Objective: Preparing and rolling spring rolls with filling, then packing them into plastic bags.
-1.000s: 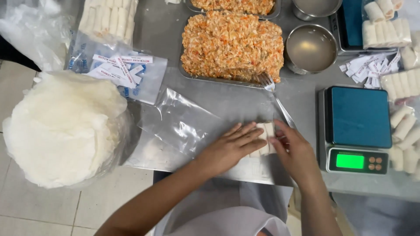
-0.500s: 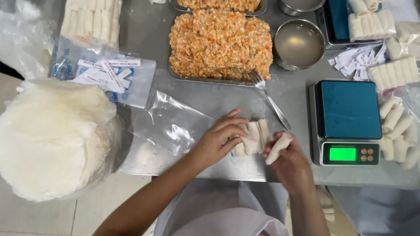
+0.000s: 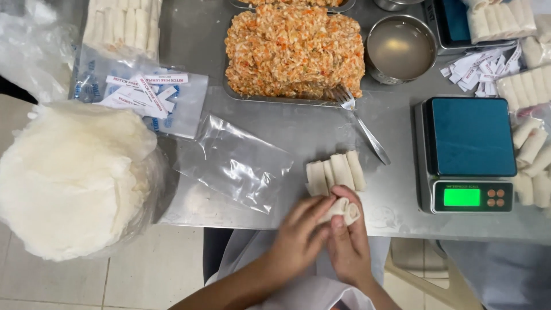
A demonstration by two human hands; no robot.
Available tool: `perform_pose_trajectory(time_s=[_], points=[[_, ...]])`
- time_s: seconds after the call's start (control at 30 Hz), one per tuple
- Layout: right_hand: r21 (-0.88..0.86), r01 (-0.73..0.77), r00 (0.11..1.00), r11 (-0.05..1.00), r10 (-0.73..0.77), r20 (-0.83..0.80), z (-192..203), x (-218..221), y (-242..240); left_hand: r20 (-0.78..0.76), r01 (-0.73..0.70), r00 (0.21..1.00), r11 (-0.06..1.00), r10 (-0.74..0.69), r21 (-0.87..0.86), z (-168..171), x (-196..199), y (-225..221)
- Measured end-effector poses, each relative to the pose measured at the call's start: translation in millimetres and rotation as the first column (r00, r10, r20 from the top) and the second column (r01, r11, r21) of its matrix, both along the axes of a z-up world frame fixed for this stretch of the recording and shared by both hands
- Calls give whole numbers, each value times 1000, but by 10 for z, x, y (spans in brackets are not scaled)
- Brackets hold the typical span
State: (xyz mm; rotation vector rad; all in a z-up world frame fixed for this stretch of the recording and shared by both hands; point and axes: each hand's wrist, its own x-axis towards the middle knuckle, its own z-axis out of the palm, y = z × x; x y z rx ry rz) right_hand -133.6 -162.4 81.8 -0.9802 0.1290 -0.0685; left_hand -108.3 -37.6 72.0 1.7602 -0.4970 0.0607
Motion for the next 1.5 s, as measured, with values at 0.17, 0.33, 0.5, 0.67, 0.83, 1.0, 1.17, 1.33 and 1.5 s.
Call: perform_pose_trajectory(time_s=[0.17, 0.33, 0.5, 0.67, 0.83, 1.0, 1.17, 1.33, 1.5], points=[[-237, 59, 996, 970, -72, -47, -5, -192, -33, -165, 353, 924, 935, -344, 26, 99, -262, -76], [135, 68, 980, 988, -41, -196, -839, -698, -511, 10, 443, 874, 807, -485, 391, 158, 193, -29], [209, 203, 934, 957, -125, -334, -973, -689, -638, -41, 365, 868, 581, -494, 727, 233, 1041, -224], [171, 244, 924, 955, -175, -340, -852, -557, -693, 297, 337, 838, 863, -458, 377, 5, 970, -103], [382, 88, 939, 920, 52, -341, -541, -298, -611, 271, 345, 890, 930, -366, 124, 109, 496, 65], [265, -244, 929, 933, 303, -213, -251, -111, -446, 291, 297, 904, 950, -312, 94, -37, 280, 118], [-329, -109, 938, 938, -13, -346, 32, -86, -373, 18, 132, 991, 988, -134, 76, -42, 13, 114], [-350, -168, 964, 922, 79, -254, -190, -226, -448, 171, 145, 974, 988, -151, 52, 24, 24, 141], [-377, -200, 931, 904, 56, -361, -291, -220, -545, 138, 432, 881, 888, -453, 159, -28, 403, 253]])
